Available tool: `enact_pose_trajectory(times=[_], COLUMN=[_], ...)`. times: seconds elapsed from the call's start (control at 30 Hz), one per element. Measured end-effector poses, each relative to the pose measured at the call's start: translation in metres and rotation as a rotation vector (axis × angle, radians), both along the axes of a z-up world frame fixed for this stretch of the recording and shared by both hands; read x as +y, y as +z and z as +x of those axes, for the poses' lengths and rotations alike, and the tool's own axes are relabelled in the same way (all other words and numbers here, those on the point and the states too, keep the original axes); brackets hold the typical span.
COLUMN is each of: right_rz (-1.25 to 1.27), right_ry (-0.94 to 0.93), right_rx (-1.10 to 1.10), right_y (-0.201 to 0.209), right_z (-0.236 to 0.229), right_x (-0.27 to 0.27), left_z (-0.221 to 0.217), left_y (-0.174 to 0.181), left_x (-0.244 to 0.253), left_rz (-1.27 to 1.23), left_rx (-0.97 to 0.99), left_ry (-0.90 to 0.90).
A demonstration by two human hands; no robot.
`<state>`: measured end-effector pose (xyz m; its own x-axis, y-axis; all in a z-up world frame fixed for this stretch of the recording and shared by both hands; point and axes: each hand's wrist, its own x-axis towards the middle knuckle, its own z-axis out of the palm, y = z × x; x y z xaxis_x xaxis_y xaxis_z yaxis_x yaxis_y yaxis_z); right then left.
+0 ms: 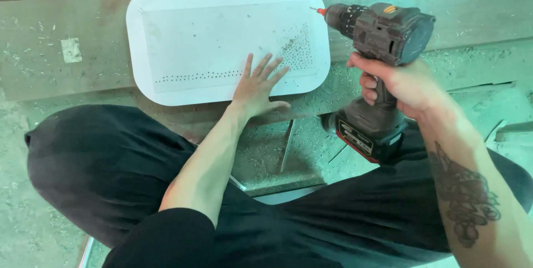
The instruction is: Drilling multiple holes into a panel using a template and a power drill
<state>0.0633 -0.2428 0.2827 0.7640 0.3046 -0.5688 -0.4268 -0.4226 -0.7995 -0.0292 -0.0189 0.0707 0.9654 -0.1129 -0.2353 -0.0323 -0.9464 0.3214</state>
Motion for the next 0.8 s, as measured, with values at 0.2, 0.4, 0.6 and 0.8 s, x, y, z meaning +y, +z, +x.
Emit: enact_pose_trajectory(times=[0.2, 0.4, 0.6, 0.8], right_rz=[-0.036, -0.088, -0.106, -0.050], right_ry=[0.058, 0.002, -0.051, -0.046], right_rx=[-0.129, -0.136, -0.095, -0.060], right_y=[-0.022, -0.066, -0.082, -0.023], right_z=[0.004, 0.011, 0.028, 0.035], right_x=[0.008, 0.016, 0.011, 0.013], left_z=[-0.002, 0.022, 0.028, 0.048], left_y=[-0.051, -0.026, -0.038, -0.062], left_x=[0.008, 0.019, -0.006, -0.037], left_rz=[-0.023, -0.371, 0.046, -0.093], left_rx=[-0.324, -0.347, 0.042, -0.415], left_ry=[-0.167, 0.024, -0.085, -0.231])
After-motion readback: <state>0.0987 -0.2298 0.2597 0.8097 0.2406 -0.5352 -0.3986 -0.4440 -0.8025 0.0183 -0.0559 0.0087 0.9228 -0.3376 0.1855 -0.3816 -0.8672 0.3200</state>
